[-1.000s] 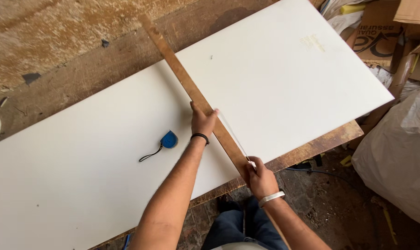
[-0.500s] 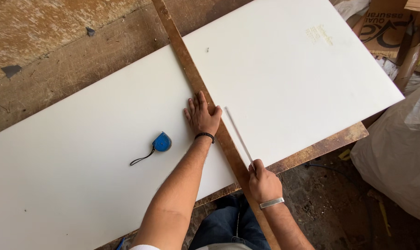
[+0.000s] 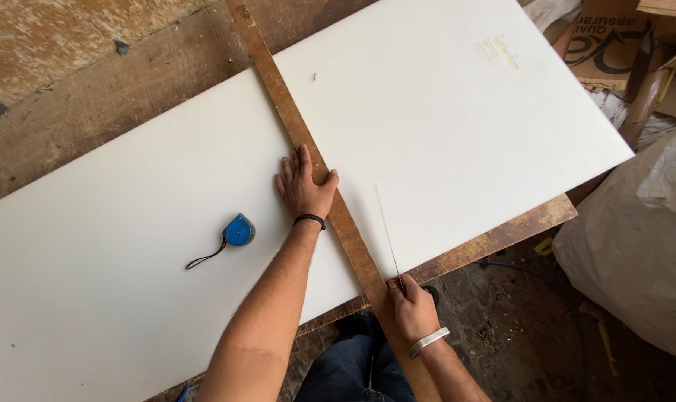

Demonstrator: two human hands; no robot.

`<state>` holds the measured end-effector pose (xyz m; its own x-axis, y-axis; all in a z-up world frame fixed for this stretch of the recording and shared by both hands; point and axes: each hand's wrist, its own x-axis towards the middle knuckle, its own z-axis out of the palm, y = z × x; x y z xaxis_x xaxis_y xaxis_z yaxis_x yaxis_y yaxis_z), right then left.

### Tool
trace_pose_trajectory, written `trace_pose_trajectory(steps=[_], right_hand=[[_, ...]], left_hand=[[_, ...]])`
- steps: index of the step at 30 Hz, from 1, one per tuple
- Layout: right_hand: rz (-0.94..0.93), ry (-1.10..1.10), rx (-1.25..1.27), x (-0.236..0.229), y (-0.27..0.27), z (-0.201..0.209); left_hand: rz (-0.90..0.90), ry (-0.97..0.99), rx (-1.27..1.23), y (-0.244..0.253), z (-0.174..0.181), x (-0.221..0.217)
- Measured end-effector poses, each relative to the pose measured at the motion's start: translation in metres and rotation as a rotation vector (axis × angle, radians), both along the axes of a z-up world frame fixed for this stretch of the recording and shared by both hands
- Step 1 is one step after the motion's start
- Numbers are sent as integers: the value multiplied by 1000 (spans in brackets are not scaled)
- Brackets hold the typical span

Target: The person places a white foam board on a workbench, measures and marks it with a tape measure and utility knife, then uses a wooden straightedge to cut the board into two pieces.

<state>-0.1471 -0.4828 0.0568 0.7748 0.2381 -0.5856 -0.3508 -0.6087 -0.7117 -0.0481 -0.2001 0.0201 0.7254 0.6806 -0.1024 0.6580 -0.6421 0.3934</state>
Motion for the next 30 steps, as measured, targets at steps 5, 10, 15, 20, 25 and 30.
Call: trace_pose_trajectory(steps=[5, 10, 15, 20, 25, 30], right_hand=[[2, -25, -39, -2, 6, 14], [29, -46, -88, 3, 9, 15], [-13, -36, 39, -3, 3, 13], [-13, 31, 60, 0, 2, 11], [-23, 30, 76, -4, 3, 7], [0, 58, 40, -5, 4, 7]], left_hand=[[-17, -17, -19, 4, -2, -4], [-28, -25, -12, 6, -3, -1], [-30, -13, -24, 4, -5, -7], [-40, -10, -29, 7, -4, -4], [-42, -15, -29, 9, -7, -4], [-50, -15, -27, 12, -10, -4]])
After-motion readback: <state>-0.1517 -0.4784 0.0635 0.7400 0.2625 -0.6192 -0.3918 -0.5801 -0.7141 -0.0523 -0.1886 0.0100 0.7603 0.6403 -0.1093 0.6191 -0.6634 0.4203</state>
